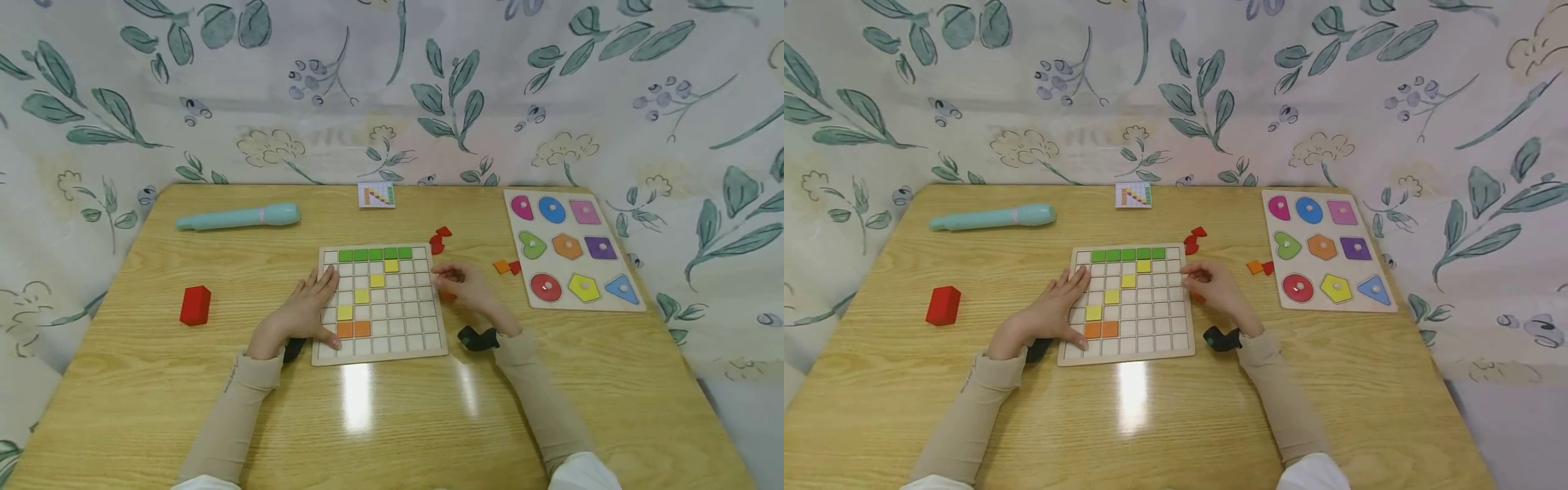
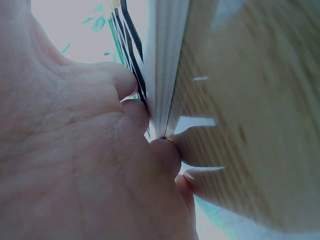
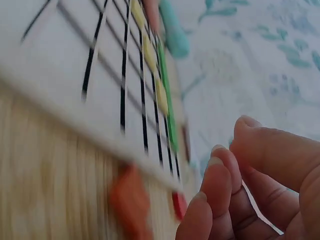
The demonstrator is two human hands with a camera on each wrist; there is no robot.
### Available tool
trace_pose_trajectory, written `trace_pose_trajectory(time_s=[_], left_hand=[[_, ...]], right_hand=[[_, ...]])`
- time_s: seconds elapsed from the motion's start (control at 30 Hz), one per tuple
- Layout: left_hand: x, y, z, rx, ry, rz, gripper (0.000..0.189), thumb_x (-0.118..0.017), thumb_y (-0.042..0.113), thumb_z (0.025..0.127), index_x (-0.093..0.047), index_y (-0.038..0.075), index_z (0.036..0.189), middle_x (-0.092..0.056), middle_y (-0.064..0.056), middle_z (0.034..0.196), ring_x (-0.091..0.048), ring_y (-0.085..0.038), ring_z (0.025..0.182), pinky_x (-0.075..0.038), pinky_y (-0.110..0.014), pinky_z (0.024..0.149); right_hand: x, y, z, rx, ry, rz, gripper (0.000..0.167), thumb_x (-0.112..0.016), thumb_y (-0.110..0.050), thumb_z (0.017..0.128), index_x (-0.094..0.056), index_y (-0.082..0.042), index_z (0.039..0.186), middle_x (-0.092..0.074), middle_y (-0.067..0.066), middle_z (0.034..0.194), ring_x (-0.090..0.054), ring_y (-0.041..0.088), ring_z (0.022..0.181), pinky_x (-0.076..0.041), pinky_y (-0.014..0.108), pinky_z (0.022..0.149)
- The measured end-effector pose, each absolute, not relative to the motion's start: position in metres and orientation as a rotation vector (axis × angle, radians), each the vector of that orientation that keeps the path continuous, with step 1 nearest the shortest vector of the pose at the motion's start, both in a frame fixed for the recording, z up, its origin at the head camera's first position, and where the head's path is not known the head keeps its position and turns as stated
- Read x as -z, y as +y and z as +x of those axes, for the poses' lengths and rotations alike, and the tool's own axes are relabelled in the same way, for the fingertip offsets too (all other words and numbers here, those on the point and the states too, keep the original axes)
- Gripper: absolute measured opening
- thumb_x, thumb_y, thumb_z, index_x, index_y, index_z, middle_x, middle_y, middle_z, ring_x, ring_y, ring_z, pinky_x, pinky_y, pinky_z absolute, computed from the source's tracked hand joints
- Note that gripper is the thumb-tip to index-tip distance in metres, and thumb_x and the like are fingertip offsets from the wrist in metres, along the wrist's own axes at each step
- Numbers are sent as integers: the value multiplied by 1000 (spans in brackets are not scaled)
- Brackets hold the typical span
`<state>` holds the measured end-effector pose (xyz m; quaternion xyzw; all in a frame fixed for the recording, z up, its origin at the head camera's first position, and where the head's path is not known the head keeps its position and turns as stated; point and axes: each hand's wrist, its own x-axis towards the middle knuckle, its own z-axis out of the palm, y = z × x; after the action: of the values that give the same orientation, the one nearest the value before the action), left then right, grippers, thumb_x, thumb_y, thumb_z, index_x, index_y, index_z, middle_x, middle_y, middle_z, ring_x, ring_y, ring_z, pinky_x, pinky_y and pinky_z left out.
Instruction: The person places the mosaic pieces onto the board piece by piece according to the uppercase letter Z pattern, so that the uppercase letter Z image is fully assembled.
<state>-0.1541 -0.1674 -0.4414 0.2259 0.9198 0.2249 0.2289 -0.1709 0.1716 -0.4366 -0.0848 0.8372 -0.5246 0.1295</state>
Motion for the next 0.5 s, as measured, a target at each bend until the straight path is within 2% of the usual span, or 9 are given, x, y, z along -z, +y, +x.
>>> trace_pose_trajectory(time_s=[0.1, 0.23, 0.33, 0.5], left_hand=[[440, -168, -154, -623, 2529, 620, 136, -87, 47, 61, 0, -1, 154, 9, -19, 163, 15, -43, 147, 4, -63, 118], [438, -169, -153, -630, 2530, 619, 136, -87, 46, 60, -1, -2, 154, 8, -20, 162, 14, -44, 147, 4, -64, 117], [438, -168, -153, -623, 2529, 619, 137, -87, 46, 60, 0, -2, 154, 8, -19, 163, 14, -44, 147, 4, -63, 118], [439, -166, -154, -624, 2529, 626, 137, -87, 47, 60, 0, -1, 154, 8, -19, 163, 15, -44, 147, 4, -63, 118]], right_hand=[[442, 200, -170, 1494, 2507, -194, 30, -63, -11, 93, -63, 6, 118, -66, 24, 109, -58, 8, 84, -48, 15, 72], [448, 225, -167, 1310, 2612, -187, 32, -66, -13, 92, -64, 0, 121, -68, 20, 107, -61, 18, 87, -49, 19, 75], [449, 229, -166, 1174, 2678, -225, 33, -68, -12, 90, -66, -2, 121, -68, 17, 103, -60, 23, 88, -47, 25, 76], [453, 226, -173, 1026, 2729, -246, 30, -68, -17, 91, -69, -10, 120, -67, 11, 104, -56, 22, 89, -45, 31, 79]])
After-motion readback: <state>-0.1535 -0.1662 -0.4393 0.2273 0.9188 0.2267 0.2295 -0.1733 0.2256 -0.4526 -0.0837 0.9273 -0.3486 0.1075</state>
